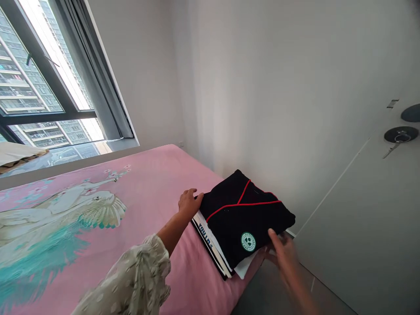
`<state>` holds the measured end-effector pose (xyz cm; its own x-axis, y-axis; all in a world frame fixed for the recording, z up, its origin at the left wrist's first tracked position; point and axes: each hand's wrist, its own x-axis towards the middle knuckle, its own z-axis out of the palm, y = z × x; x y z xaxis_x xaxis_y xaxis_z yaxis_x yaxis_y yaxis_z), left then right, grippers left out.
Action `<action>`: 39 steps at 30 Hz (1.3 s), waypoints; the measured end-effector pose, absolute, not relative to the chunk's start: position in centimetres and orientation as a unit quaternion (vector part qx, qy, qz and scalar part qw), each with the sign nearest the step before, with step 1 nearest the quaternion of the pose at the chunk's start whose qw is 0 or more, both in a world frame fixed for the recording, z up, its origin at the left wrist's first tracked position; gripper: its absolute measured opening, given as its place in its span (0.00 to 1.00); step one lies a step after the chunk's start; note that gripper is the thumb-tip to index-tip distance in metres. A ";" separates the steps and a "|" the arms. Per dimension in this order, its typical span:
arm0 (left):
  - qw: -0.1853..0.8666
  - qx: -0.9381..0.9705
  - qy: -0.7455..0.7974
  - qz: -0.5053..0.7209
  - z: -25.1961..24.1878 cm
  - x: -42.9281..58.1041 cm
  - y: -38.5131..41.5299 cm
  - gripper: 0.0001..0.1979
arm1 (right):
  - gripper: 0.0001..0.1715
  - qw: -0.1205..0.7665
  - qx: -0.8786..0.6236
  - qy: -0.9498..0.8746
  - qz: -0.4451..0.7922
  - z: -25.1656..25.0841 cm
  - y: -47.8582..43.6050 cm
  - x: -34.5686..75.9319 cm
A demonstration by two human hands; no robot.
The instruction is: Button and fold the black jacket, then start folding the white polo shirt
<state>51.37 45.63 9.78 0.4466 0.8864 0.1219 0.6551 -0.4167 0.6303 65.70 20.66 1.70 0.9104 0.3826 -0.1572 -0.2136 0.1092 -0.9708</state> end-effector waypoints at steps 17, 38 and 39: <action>-0.019 0.966 0.017 0.258 5.1 47.3 35.1 0.29 | 0.33 0.675 -0.685 -0.057 0.268 3.6 20.3 71.5; 0.068 0.930 0.252 0.259 5.2 49.6 33.2 0.39 | 0.28 0.342 -0.759 -0.549 -0.078 8.4 26.8 68.0; 0.078 0.932 0.256 0.243 5.1 49.9 33.0 0.43 | 0.29 0.293 -0.772 -0.563 -0.049 7.9 28.0 67.7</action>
<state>49.85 32.98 5.12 0.7506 0.5153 0.4136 0.4399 -0.8568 0.2692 67.66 28.01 7.94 0.3623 0.8394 0.4051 0.8967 -0.1953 -0.3973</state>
